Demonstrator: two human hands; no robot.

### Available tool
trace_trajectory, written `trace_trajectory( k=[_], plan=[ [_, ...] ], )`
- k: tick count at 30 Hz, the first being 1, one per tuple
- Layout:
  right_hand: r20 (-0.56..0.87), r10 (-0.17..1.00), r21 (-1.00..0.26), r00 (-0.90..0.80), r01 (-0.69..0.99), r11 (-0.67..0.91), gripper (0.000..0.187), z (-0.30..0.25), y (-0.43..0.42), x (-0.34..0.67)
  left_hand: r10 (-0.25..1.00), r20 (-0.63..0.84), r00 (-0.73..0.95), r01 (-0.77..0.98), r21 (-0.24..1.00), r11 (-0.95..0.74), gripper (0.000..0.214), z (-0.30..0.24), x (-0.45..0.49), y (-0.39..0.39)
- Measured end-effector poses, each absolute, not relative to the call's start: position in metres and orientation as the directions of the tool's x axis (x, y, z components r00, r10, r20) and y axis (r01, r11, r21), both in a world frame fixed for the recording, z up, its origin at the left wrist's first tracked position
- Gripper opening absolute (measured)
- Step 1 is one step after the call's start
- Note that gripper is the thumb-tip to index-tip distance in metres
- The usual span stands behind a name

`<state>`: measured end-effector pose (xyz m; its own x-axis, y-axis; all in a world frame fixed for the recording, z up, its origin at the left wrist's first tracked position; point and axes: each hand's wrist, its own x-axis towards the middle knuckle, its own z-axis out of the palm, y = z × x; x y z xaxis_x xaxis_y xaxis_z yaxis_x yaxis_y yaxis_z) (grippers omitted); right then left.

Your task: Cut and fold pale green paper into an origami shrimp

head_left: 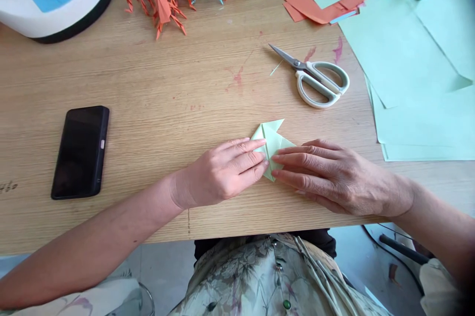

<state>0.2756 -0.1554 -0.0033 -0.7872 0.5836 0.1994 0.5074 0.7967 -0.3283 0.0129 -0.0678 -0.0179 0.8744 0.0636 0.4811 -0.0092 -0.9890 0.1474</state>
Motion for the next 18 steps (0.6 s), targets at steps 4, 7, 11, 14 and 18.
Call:
trace_trajectory(
  k=[4,7,11,14,18],
  plan=[
    [0.192,0.579,-0.306,-0.793,0.512,0.803,0.039,-0.0026,-0.1560,0.2746,0.059,0.482,0.874,0.004,0.115,-0.993,0.017,-0.0189,0.0130,-0.0682],
    [0.186,0.571,-0.272,-0.800,0.516,0.812,0.041,-0.0027,-0.1563,0.2742,0.050,0.489,0.871,0.004,0.094,-0.996,0.016,-0.0194,0.0133,-0.0683],
    [0.177,0.557,-0.230,-0.811,0.516,0.825,0.042,-0.0032,-0.1568,0.2743,0.055,0.483,0.874,0.009,0.098,-0.995,0.016,-0.0185,0.0135,-0.0684],
    [0.169,0.551,-0.218,-0.817,0.514,0.830,0.042,-0.0036,-0.1572,0.2748,0.060,0.489,0.870,0.006,0.111,-0.994,0.015,-0.0177,0.0139,-0.0685],
    [0.161,0.556,-0.231,-0.816,0.516,0.825,0.042,-0.0048,-0.1574,0.2750,0.053,0.498,0.866,-0.002,0.111,-0.994,0.016,-0.0182,0.0146,-0.0686]
  ],
)
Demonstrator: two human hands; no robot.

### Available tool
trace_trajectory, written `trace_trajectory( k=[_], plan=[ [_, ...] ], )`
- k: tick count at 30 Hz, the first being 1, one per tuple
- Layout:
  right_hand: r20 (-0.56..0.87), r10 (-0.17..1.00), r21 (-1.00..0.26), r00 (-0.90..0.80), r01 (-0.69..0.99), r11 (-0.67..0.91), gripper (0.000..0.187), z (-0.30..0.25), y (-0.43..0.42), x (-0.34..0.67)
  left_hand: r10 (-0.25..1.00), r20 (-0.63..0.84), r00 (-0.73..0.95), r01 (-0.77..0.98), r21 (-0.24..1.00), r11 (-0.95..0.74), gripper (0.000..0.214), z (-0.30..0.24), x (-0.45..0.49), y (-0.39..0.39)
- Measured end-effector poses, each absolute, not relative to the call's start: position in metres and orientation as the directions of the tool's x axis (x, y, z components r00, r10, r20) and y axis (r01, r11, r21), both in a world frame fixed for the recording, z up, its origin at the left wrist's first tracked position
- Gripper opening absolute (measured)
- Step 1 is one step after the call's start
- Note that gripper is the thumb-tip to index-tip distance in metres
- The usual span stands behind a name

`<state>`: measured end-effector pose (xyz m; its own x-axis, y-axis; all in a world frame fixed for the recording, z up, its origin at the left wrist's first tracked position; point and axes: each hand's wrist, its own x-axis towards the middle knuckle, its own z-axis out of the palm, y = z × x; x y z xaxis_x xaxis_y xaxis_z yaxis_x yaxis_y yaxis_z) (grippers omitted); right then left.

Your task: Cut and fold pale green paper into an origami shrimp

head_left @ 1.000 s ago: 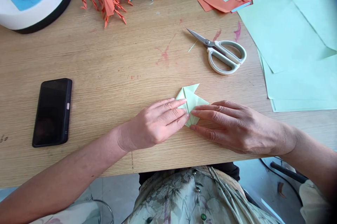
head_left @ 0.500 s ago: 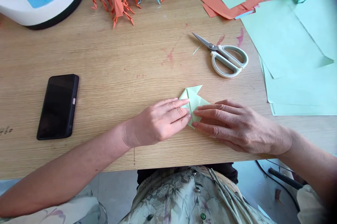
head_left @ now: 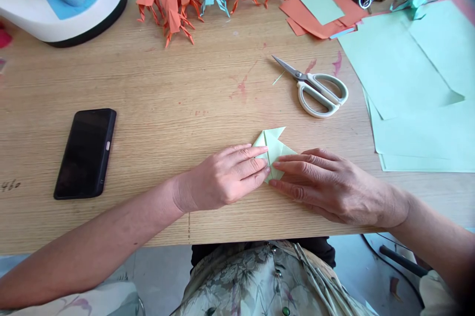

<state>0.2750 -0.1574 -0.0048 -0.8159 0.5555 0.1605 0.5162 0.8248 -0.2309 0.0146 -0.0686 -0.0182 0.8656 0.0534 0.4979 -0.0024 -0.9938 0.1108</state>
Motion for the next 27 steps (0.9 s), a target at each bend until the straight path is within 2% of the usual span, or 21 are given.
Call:
trace_trajectory(
  k=[5,9,12,27],
  plan=[
    [0.172,0.564,-0.238,-0.807,0.522,0.819,0.041,-0.005,-0.157,0.273,0.069,0.490,0.869,0.016,0.113,-0.994,0.016,-0.017,0.013,-0.069],
    [0.196,0.572,-0.252,-0.797,0.522,0.815,0.038,-0.005,-0.157,0.272,0.188,0.483,0.855,0.123,0.162,-0.979,0.023,-0.015,0.010,-0.065],
    [0.207,0.571,-0.256,-0.794,0.520,0.815,0.037,-0.005,-0.157,0.272,0.249,0.484,0.839,0.197,0.156,-0.968,0.025,-0.014,0.007,-0.061],
    [0.204,0.575,-0.273,-0.793,0.518,0.811,0.035,-0.008,-0.157,0.271,0.183,0.397,0.899,0.151,0.110,-0.982,0.033,-0.017,0.002,-0.054]
  ],
)
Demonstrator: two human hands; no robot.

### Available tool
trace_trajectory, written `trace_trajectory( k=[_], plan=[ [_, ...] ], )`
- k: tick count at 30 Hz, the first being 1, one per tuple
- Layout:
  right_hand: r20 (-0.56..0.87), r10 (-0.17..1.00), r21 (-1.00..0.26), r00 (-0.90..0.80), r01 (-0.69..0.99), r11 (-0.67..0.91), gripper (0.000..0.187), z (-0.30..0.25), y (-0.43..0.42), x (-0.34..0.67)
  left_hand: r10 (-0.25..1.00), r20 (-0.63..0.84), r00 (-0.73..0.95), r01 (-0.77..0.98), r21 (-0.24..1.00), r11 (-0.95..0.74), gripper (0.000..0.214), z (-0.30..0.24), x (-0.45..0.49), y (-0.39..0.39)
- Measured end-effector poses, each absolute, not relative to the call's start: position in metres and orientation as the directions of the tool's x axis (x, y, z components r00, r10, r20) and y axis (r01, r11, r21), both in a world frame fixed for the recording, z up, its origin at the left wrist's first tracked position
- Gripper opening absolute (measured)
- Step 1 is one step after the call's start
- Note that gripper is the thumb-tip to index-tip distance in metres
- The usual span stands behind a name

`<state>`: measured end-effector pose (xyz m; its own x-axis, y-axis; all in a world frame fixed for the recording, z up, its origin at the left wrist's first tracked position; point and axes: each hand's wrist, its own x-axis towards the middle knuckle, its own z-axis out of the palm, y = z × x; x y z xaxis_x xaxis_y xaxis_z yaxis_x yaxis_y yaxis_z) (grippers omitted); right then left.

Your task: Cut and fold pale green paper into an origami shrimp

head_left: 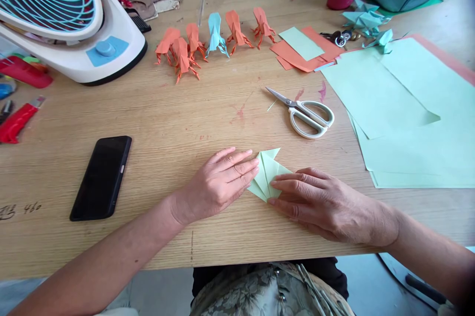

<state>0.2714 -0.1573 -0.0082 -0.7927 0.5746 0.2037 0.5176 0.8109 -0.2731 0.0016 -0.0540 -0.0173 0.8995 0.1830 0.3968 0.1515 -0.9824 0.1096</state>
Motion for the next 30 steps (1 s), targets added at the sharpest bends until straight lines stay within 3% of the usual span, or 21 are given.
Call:
trace_trajectory(
  k=[10,30],
  plan=[
    [0.210,0.586,-0.317,-0.783,0.512,0.798,0.035,-0.006,-0.156,0.270,0.190,0.346,0.919,0.133,0.183,-0.974,0.038,-0.017,-0.003,-0.049],
    [0.233,0.584,-0.297,-0.777,0.515,0.804,0.032,-0.007,-0.156,0.270,0.151,0.262,0.953,0.106,0.178,-0.978,0.038,-0.015,-0.001,-0.044]
  ],
)
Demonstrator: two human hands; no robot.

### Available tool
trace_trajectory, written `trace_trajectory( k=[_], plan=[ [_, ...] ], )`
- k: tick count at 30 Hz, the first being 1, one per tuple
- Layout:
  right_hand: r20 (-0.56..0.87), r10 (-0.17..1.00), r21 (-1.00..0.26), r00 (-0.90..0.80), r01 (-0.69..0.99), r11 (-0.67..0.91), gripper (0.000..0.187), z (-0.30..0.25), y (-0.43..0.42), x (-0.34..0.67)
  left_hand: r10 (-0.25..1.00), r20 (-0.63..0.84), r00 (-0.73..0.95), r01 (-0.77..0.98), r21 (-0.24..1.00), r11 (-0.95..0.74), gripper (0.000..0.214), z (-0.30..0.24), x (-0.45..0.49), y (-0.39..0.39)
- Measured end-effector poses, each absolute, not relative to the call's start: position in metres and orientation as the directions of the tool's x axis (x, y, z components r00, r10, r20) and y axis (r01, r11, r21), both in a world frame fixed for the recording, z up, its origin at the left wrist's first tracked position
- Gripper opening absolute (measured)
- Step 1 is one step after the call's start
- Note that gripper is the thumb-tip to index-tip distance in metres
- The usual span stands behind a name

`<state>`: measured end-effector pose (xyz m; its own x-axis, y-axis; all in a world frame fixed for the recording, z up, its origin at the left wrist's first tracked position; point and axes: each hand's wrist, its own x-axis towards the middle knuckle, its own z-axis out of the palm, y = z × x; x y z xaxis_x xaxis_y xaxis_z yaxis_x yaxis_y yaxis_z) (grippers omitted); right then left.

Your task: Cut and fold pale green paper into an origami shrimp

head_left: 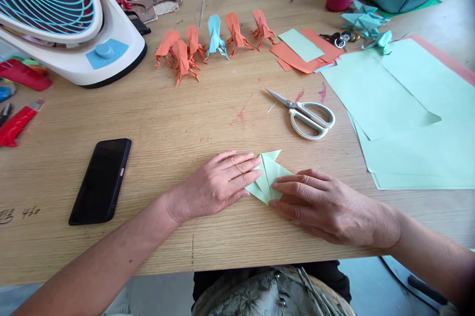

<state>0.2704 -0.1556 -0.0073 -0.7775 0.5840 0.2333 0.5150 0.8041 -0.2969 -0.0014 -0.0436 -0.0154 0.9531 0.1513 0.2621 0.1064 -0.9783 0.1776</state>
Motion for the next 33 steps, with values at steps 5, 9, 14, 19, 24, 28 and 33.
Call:
trace_trajectory(
  k=[5,9,14,19,24,28,33],
  plan=[
    [0.241,0.577,-0.278,-0.780,0.514,0.811,0.032,-0.007,-0.155,0.270,0.148,0.190,0.971,0.128,0.110,-0.986,0.042,-0.013,-0.001,-0.047],
    [0.251,0.573,-0.290,-0.780,0.505,0.813,0.032,-0.007,-0.154,0.271,0.140,0.178,0.974,0.128,0.074,-0.989,0.044,-0.011,-0.002,-0.050],
    [0.295,0.596,-0.352,-0.747,0.495,0.795,0.030,-0.010,-0.152,0.275,0.140,0.189,0.972,0.129,0.069,-0.989,0.044,-0.012,-0.002,-0.053],
    [0.269,0.616,-0.357,-0.740,0.517,0.778,0.027,-0.009,-0.151,0.277,0.141,0.181,0.973,0.133,0.059,-0.989,0.044,-0.012,-0.001,-0.054],
    [0.269,0.611,-0.332,-0.744,0.524,0.784,0.027,-0.008,-0.151,0.278,0.140,0.167,0.976,0.131,0.069,-0.989,0.045,-0.011,-0.001,-0.054],
    [0.278,0.616,-0.331,-0.737,0.529,0.781,0.027,-0.007,-0.150,0.277,0.133,0.179,0.975,0.124,0.058,-0.991,0.045,-0.012,-0.002,-0.054],
    [0.277,0.623,-0.345,-0.731,0.529,0.775,0.028,-0.007,-0.150,0.277,0.149,0.182,0.972,0.137,0.077,-0.988,0.046,-0.012,-0.001,-0.055]
  ],
)
